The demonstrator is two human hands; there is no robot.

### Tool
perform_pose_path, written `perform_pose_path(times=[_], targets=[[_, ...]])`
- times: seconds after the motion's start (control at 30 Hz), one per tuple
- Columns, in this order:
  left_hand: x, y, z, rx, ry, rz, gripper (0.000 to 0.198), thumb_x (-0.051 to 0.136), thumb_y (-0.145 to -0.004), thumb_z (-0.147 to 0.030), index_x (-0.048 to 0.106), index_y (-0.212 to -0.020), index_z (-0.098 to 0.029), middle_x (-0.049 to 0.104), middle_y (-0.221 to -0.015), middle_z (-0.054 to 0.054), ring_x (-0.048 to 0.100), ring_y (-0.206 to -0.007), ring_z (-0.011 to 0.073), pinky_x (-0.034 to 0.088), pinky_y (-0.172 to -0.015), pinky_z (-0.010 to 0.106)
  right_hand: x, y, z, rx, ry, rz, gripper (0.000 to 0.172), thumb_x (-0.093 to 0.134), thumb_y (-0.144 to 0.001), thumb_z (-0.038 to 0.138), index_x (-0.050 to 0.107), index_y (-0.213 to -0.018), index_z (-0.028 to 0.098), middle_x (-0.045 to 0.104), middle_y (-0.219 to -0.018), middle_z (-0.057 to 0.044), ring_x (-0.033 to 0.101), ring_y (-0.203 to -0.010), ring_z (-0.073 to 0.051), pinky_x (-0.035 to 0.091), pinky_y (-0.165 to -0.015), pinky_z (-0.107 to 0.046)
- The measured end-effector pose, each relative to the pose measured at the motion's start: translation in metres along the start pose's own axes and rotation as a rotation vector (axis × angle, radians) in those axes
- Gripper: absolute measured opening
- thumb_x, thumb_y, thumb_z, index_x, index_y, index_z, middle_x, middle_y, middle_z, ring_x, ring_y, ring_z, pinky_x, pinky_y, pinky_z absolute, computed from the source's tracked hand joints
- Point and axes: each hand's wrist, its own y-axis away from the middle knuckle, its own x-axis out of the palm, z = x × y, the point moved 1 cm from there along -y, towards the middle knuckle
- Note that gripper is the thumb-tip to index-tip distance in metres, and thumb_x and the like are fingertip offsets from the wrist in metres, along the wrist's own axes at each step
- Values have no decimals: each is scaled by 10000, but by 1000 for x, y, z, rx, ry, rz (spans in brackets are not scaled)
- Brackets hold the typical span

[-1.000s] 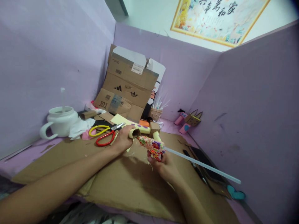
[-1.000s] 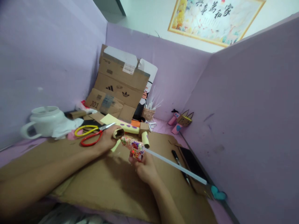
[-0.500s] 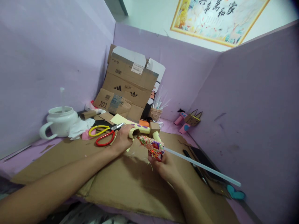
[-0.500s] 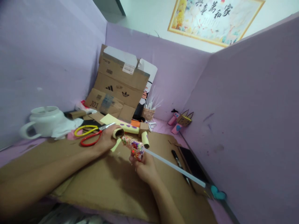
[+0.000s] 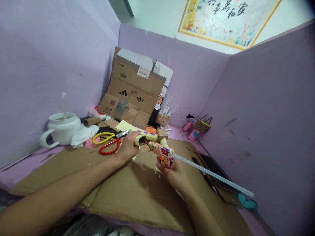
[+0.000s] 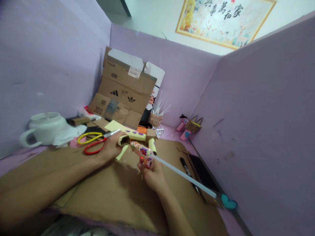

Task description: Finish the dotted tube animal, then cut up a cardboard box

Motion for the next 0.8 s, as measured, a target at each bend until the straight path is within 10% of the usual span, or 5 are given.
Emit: perform_pose_path(times=[0.8], targets=[[4, 1, 4, 83, 26, 3, 316, 459, -604, 26, 565, -846, -149, 610, -860, 59, 560, -865, 202, 449, -771, 311, -2, 0, 3, 18, -3, -11, 167, 558, -625, 313, 444, -625, 192, 394, -575, 39, 351, -532, -103, 267, -498, -241]])
